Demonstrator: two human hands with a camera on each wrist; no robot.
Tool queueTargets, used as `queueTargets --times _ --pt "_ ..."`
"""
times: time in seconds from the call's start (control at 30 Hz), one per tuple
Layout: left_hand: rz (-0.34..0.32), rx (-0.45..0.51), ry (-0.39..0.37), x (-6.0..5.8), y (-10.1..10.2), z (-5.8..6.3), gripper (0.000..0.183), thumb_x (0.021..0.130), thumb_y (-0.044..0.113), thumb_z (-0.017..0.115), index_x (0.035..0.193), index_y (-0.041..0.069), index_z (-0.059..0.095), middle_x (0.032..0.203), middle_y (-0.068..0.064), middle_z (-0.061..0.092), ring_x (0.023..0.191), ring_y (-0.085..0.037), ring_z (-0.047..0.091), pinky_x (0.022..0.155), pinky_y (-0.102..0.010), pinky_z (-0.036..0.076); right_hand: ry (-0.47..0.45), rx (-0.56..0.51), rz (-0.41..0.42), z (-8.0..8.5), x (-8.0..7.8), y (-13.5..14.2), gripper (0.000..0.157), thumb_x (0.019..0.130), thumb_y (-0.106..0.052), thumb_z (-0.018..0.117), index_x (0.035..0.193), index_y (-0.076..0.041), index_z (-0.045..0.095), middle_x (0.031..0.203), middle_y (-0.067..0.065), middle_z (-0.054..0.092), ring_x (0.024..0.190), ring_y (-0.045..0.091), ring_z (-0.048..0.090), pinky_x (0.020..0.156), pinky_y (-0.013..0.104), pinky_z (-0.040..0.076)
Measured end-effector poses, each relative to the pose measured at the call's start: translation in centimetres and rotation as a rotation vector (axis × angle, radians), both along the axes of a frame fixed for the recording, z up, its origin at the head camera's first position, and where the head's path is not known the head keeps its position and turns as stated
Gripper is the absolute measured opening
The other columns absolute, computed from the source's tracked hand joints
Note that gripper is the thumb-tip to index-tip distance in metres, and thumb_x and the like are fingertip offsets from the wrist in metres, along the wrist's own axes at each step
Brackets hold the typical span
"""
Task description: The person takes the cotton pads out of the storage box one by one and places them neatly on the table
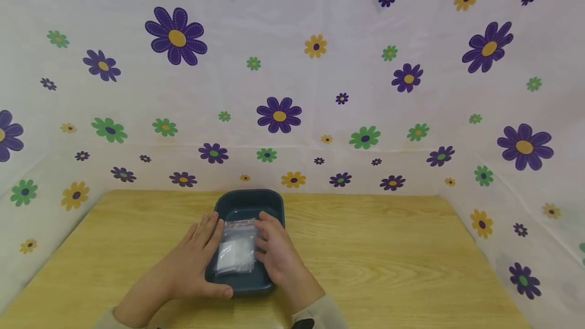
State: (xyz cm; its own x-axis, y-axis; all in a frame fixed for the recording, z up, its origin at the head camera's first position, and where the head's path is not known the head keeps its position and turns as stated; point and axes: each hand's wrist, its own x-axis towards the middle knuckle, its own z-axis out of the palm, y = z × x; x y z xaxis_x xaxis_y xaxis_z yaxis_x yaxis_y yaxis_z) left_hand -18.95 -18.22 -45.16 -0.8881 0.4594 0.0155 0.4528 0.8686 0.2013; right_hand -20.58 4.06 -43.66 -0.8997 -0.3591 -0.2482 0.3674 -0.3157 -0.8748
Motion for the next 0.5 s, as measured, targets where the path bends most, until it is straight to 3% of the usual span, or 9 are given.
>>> queueTargets --times 0.17,0.3,0.5 --pt "0.003 0.001 -0.018 -0.04 -0.02 0.04 0.14 0.062 0.098 0.049 0.159 0.003 0.014 0.166 -0.022 0.003 0.154 -0.037 -0.001 0.122 -0.058 0.009 0.002 -0.004 -0.004 -0.05 -0.09 0.0 0.069 0.1 -0.031 0.05 0.158 -0.007 0.022 0.161 0.03 0.015 0.144 0.046 0.028 0.114 0.059 0.03" --pt "-0.007 0.017 -0.01 -0.05 0.04 0.07 0.139 0.063 0.097 0.049 0.159 0.002 0.015 0.166 -0.023 0.003 0.153 -0.038 0.0 0.121 -0.059 0.01 0.02 0.018 -0.005 -0.04 -0.09 -0.03 0.064 0.099 -0.03 0.049 0.156 -0.007 0.028 0.154 0.027 0.031 0.131 0.036 0.046 0.103 0.046 0.044" --pt "-0.004 0.015 -0.002 -0.05 0.03 0.05 0.139 0.063 0.098 0.048 0.158 0.001 0.019 0.165 -0.024 0.005 0.153 -0.04 0.002 0.121 -0.06 0.012 0.104 0.164 0.059 -0.08 -0.01 -0.57 0.058 0.097 -0.029 0.055 0.149 -0.008 0.041 0.133 0.015 0.054 0.109 0.022 0.053 0.089 0.036 0.045"
